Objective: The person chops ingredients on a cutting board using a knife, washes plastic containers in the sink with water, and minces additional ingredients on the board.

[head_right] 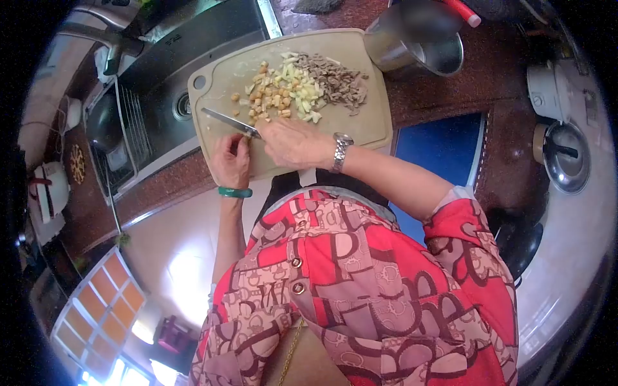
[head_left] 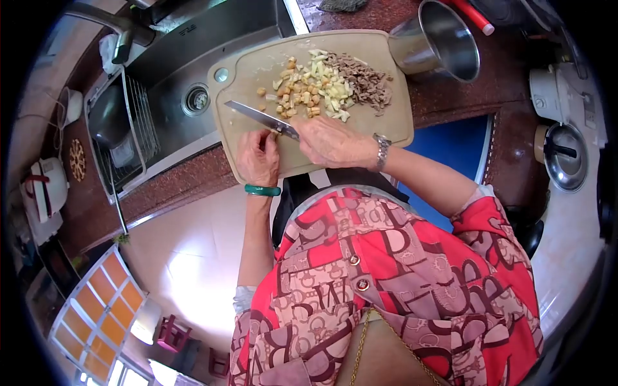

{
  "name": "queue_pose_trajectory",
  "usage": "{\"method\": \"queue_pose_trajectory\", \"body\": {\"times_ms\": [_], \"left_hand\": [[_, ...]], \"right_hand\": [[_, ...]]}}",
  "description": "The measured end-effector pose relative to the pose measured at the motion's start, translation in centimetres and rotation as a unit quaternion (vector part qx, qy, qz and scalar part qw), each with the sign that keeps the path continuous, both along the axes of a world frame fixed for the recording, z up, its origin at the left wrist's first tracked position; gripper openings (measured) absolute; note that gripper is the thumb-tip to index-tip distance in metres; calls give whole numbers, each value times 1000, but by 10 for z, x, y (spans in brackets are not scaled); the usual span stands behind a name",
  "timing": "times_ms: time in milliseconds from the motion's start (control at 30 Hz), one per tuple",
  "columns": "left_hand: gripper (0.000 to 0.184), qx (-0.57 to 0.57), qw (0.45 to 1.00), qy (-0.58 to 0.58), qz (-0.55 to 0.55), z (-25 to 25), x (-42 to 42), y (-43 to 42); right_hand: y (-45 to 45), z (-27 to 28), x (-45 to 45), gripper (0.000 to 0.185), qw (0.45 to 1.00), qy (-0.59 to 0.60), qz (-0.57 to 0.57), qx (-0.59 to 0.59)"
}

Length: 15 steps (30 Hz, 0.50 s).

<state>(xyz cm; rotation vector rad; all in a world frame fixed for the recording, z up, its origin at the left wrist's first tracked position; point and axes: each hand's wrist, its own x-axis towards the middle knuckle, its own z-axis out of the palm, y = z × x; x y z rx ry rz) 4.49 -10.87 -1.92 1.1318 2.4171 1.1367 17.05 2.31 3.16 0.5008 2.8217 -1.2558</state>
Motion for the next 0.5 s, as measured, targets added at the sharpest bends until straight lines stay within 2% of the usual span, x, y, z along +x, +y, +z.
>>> {"method": "queue_pose_trajectory", "body": {"times_ms": [67, 200, 267, 367, 467, 500], "left_hand": [[7, -1, 1000, 22, -6, -2, 0, -1], [5, 15, 999, 39, -19, -5, -2, -3], [5, 12, 998, 58, -33, -7, -3, -4], [6, 22, 998, 46, -26, -7, 1, -1], [5, -2, 999, 28, -29, -10, -2, -3], [5, -2, 999, 31, -31, -8, -4, -3]], "right_hand": [[-3, -2, 2, 17, 999, 38, 7, 2], [-5, 6, -4, 16, 1000, 10, 17, -22], [-9, 13, -14, 15, 994, -106, 11, -18], [-16, 0, -25, 21, 999, -47, -4, 8], [-12, -17, -39, 17, 1000, 3, -21, 15], [-7, -13, -40, 16, 999, -26, -32, -12]]}}
